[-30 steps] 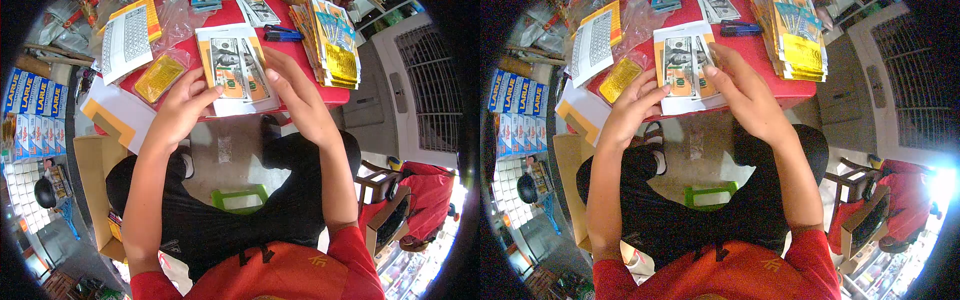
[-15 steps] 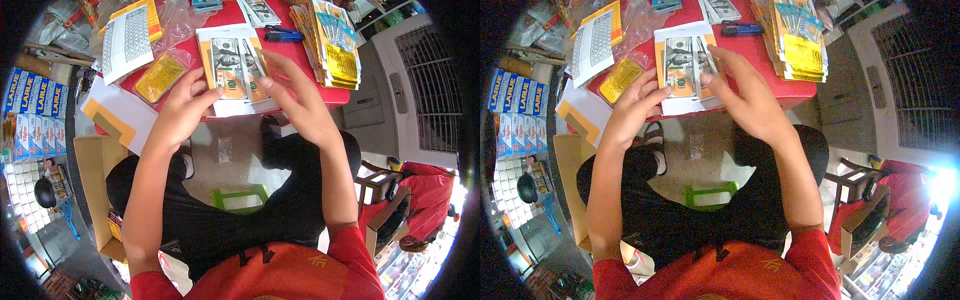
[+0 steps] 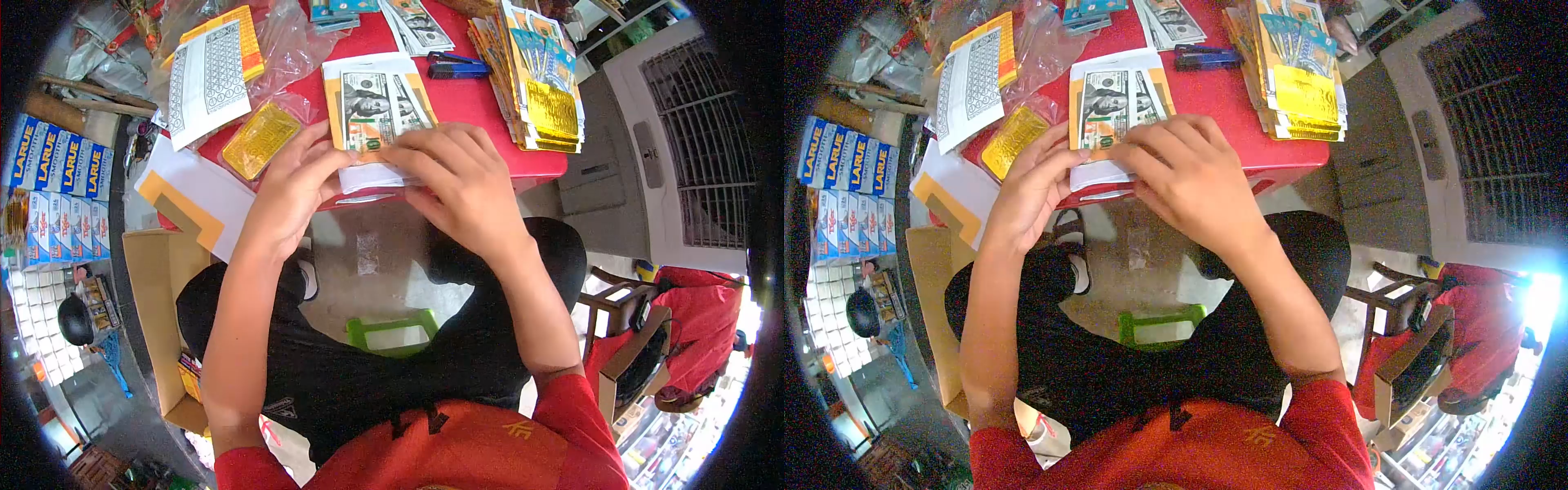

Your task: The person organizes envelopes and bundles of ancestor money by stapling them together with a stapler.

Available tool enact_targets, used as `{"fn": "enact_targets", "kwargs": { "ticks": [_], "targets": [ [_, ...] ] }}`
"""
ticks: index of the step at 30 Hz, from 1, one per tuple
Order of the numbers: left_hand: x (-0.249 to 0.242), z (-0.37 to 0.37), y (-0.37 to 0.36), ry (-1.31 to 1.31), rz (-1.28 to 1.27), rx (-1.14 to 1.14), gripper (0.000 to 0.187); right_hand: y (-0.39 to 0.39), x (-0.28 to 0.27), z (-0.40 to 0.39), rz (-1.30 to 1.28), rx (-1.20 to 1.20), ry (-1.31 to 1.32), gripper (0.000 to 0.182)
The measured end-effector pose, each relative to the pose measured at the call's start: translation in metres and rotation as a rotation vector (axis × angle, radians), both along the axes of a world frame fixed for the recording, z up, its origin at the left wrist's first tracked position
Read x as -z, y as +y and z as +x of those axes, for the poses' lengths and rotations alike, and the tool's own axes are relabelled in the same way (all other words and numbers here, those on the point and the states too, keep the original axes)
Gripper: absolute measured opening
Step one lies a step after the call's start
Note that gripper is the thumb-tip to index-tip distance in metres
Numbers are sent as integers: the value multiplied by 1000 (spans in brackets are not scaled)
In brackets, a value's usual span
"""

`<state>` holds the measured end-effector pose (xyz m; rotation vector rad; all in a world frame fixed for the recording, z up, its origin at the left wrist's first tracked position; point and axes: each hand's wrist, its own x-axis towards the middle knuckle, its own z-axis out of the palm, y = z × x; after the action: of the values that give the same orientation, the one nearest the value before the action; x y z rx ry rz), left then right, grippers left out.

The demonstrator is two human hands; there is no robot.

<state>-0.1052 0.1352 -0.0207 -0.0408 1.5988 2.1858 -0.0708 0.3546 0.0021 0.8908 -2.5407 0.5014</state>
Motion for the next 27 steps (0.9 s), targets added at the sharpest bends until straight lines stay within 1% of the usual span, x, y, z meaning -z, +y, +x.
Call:
{"fn": "enact_targets", "kwargs": {
  "ticks": [1,5,7,9,13,14,15,17,18,19,21,22,23,25,26,27],
  "targets": [
    [-1,0,0,3,1,1,51,0,2,-1,-19,9,49,41],
    [0,0,2,-68,63,-16,44,-2,8,-4,-55,20,126,36],
    [-3,0,4,-86,91,-18,41,-3,7,-4,-102,5,119,41],
    [-10,3,8,-141,100,-21,36,-3,7,-3,-102,-2,120,41],
    [-2,3,13,-125,91,-23,33,-2,6,-1,-102,-40,91,41],
    [0,2,12,-97,61,-25,33,2,10,-2,-55,-47,90,44],
    [2,1,13,-65,36,-20,32,4,5,-3,-40,-33,104,44],
    [1,2,15,-50,54,19,32,9,-15,0,-2,-116,8,48],
    [-2,3,14,-20,44,-10,33,12,-32,-1,-3,-95,-84,66],
    [-6,1,13,14,34,-48,34,19,-43,-7,16,-74,-45,66],
    [-9,-3,10,23,58,-49,35,33,-61,-20,-235,-30,-153,74],
    [-11,-4,11,-1,70,-69,37,38,-69,-30,-152,51,-159,71],
    [-14,-3,12,15,81,-59,37,45,-67,-44,-143,61,-141,71],
    [-19,-3,13,-31,110,-80,39,58,-41,-71,117,348,128,65],
    [-21,-2,13,-27,119,-69,42,63,-24,-78,117,353,139,65],
    [-22,-1,13,-16,118,-69,42,67,-5,-88,155,418,180,62]
  ]
}}
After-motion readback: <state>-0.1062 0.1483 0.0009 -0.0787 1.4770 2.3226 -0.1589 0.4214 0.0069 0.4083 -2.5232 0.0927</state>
